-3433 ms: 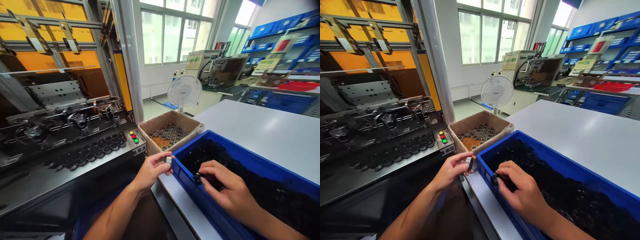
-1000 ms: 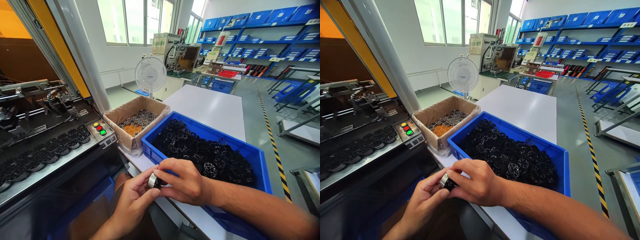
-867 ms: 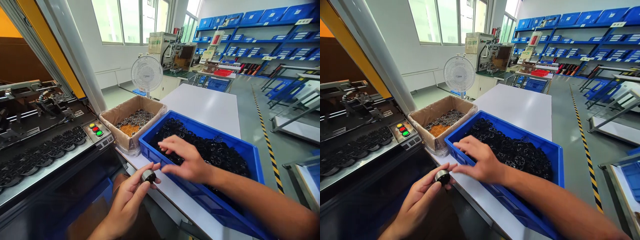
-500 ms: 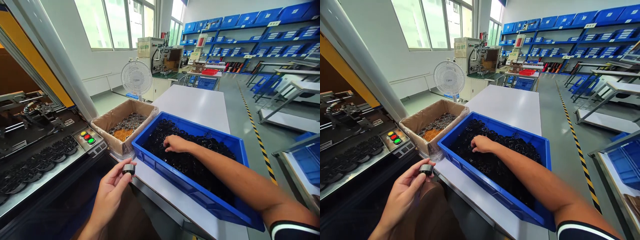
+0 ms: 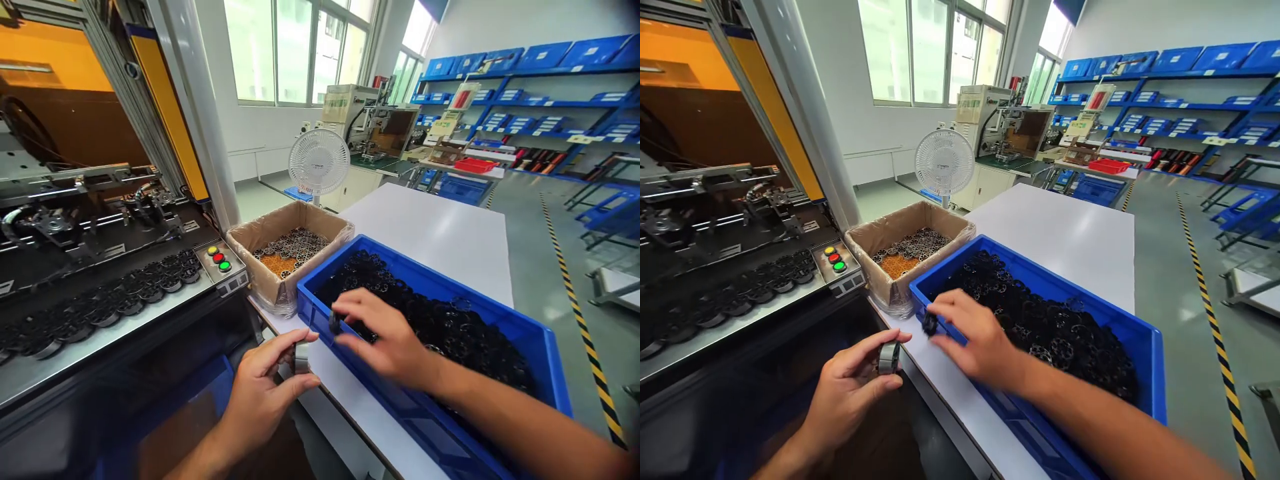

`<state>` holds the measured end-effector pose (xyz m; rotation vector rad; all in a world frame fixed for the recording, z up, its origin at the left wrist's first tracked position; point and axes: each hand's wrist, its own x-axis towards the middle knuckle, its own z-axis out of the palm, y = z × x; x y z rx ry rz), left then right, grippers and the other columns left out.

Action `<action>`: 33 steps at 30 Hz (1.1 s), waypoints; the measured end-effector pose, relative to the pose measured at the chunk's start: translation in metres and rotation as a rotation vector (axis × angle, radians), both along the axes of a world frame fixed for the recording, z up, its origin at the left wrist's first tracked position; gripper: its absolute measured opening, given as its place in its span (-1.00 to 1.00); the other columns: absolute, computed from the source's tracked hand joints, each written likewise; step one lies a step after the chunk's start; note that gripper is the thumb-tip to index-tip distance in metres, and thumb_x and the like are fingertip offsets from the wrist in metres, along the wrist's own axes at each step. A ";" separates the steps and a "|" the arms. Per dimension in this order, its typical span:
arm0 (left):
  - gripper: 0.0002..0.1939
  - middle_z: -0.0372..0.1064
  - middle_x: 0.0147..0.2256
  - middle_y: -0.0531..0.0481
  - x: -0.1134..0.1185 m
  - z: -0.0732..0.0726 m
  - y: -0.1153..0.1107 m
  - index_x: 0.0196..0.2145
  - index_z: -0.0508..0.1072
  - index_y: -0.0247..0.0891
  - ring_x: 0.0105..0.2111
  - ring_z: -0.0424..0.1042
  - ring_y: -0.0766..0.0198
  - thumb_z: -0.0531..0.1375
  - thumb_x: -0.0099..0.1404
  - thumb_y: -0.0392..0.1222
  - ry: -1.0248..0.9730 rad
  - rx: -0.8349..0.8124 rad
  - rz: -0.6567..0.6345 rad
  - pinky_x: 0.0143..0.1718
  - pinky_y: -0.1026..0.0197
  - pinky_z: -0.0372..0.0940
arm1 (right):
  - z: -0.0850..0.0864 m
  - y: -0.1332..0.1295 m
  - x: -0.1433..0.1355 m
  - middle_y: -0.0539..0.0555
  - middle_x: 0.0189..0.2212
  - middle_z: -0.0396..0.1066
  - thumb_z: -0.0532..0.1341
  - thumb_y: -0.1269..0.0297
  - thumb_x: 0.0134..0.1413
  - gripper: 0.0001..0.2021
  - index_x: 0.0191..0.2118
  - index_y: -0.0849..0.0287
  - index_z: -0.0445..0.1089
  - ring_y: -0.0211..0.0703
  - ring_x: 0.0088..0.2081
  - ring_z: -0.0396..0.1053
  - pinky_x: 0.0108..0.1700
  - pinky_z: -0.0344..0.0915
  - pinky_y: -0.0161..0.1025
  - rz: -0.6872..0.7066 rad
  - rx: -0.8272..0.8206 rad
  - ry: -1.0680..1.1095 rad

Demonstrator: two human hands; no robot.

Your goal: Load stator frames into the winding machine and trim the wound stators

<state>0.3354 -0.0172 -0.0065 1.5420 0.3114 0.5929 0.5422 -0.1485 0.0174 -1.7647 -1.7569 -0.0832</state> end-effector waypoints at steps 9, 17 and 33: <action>-0.48 0.64 -0.25 -0.06 0.011 0.005 -0.014 -0.16 0.62 -0.22 -0.28 0.61 0.20 0.52 -0.15 -0.35 -0.074 -0.399 -0.132 -0.22 0.33 0.46 | -0.001 -0.008 -0.046 0.21 -0.16 0.38 0.29 0.47 0.12 -0.61 0.08 0.24 0.34 0.03 -0.02 0.37 0.02 0.44 0.07 0.241 0.399 0.065; -0.53 0.64 -0.24 -0.05 0.011 0.008 -0.015 -0.16 0.62 -0.18 -0.27 0.62 0.21 0.48 -0.07 -0.42 -0.101 -0.336 -0.110 -0.19 0.32 0.47 | 0.002 -0.008 -0.043 0.23 -0.15 0.39 0.27 0.51 0.12 -0.57 0.12 0.27 0.29 0.00 -0.02 0.36 0.00 0.46 0.05 0.287 0.401 0.021; -0.53 0.64 -0.30 -0.06 0.010 0.007 -0.016 -0.16 0.63 -0.19 -0.30 0.61 0.23 0.50 -0.09 -0.39 -0.098 -0.502 -0.208 -0.26 0.36 0.46 | 0.002 -0.010 -0.041 0.28 -0.20 0.41 0.22 0.20 0.26 -0.64 0.05 0.36 0.33 0.06 -0.03 0.41 -0.02 0.49 0.04 0.267 0.430 -0.094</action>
